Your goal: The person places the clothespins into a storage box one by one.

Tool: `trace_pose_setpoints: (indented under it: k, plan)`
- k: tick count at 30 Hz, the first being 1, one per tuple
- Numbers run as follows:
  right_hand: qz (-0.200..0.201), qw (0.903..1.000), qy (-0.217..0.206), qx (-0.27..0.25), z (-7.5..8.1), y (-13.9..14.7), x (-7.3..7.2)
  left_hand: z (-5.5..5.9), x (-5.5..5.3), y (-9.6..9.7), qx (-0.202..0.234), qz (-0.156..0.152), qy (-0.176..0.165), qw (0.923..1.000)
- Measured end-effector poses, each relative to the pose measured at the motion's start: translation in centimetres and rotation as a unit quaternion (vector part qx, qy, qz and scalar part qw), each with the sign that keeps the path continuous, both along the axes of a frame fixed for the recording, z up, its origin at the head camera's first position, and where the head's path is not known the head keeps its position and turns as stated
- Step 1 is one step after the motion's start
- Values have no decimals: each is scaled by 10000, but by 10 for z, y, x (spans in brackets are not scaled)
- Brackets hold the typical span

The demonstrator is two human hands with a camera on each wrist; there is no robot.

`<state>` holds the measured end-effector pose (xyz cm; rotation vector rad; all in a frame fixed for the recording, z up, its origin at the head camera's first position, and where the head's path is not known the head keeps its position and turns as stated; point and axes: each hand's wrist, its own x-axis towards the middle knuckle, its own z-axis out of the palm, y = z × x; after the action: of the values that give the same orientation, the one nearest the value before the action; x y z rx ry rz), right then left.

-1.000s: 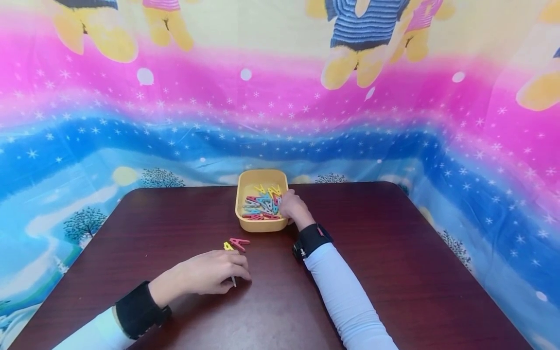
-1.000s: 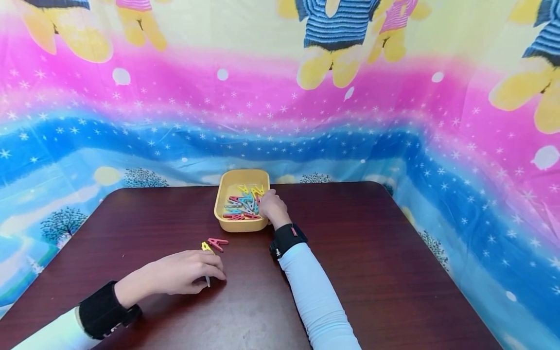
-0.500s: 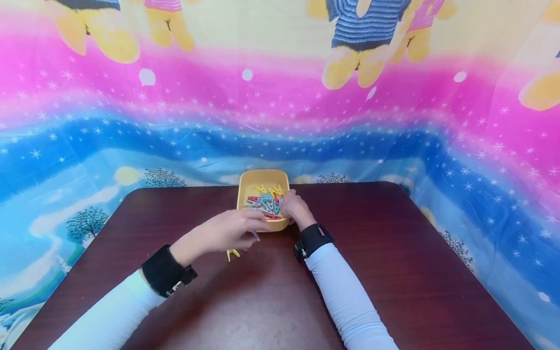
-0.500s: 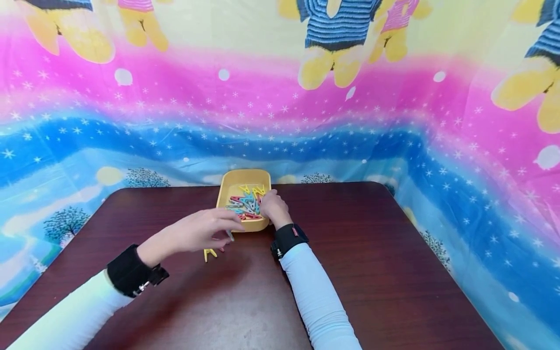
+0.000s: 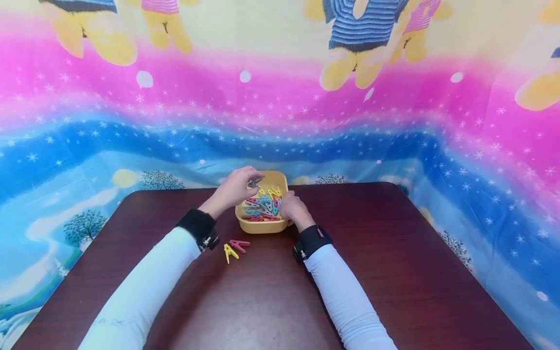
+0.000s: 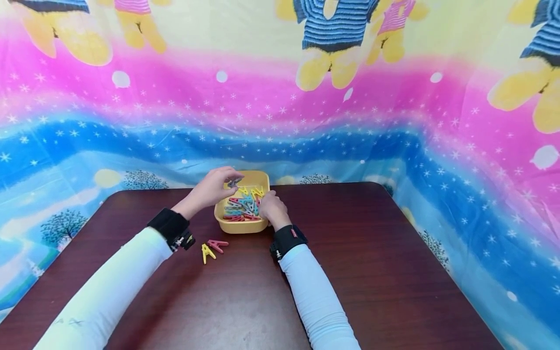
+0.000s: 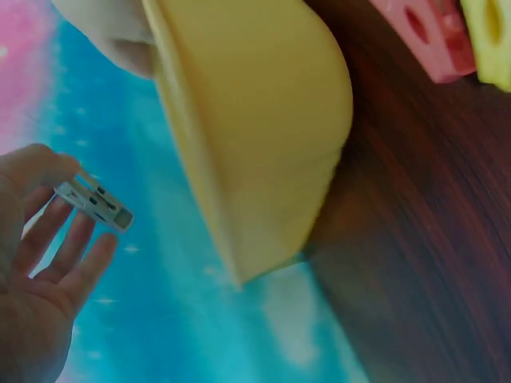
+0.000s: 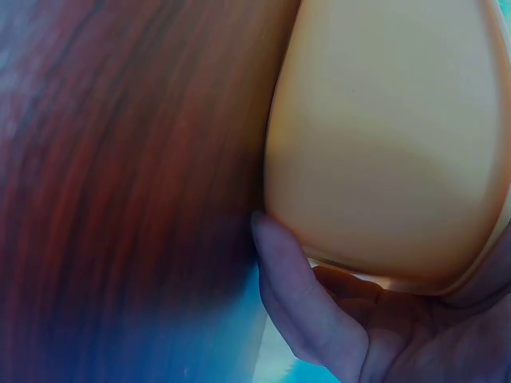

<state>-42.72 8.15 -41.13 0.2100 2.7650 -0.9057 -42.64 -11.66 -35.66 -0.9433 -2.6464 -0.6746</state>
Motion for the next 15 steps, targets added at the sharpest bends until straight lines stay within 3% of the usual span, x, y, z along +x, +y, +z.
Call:
trace_pose_setpoints:
  k: [7,15]
  plan:
    - [-39,9999,125,-51,0,0,2,-15,-33,6,-858,242,-370,9953]
    - [-50,9999,145,-67,2,0,4,-26,-48,6,-1544,418,-628,9851]
